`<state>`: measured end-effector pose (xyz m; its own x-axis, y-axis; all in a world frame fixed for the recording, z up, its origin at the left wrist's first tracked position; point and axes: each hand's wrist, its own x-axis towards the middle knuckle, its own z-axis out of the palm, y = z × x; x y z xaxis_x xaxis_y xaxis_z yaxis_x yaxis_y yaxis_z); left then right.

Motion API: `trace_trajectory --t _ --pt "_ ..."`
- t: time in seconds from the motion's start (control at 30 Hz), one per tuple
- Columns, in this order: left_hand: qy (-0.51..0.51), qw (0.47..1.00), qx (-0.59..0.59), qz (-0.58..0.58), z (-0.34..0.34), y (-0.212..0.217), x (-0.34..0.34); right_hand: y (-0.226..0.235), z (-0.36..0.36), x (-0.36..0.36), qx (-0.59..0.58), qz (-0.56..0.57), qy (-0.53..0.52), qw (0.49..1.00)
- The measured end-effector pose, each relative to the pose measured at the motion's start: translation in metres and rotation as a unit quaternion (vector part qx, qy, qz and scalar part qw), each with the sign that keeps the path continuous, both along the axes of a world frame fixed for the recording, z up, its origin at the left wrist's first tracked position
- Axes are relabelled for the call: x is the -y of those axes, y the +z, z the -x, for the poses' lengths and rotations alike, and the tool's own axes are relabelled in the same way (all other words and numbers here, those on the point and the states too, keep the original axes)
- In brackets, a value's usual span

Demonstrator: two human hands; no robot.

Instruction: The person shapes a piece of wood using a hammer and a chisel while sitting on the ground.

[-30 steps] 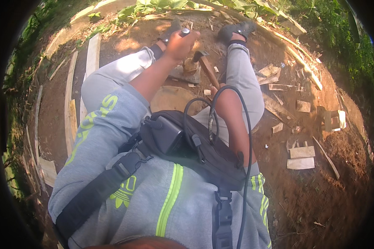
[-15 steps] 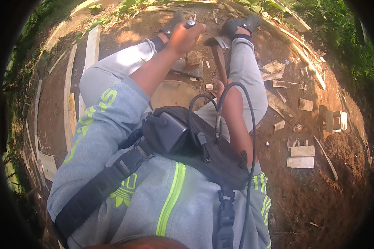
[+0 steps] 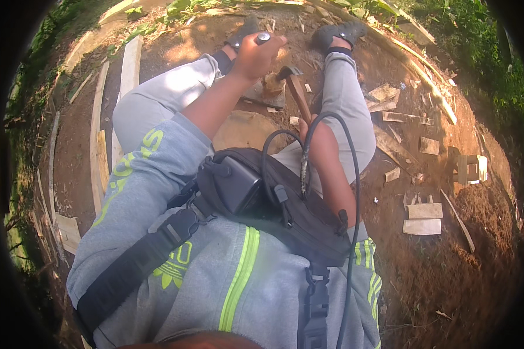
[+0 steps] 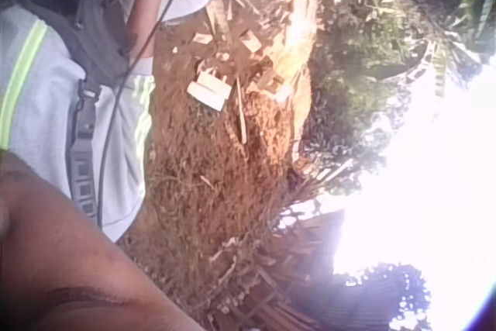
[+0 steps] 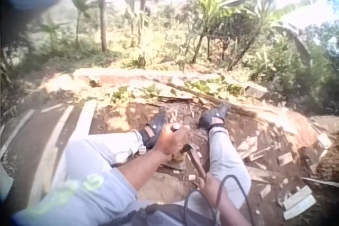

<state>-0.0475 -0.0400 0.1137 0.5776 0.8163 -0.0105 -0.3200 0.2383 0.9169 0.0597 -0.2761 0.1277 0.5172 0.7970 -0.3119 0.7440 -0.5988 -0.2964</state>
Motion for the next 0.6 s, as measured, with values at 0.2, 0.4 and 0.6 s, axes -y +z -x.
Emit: trace_trajectory --t 0.2,0.4,0.6 --pt "0.020 0.998 -0.049 -0.040 0.012 0.002 -0.007 0.022 0.014 -0.026 -0.029 -0.052 0.008 0.998" --pt "0.040 0.995 -0.056 -0.066 0.012 -0.001 -0.010 0.010 0.006 -0.016 -0.061 -0.036 -0.023 0.997" --pt "0.001 0.997 -0.057 -0.057 0.003 0.002 -0.003 0.030 0.008 -0.009 0.017 -0.002 -0.004 1.000"
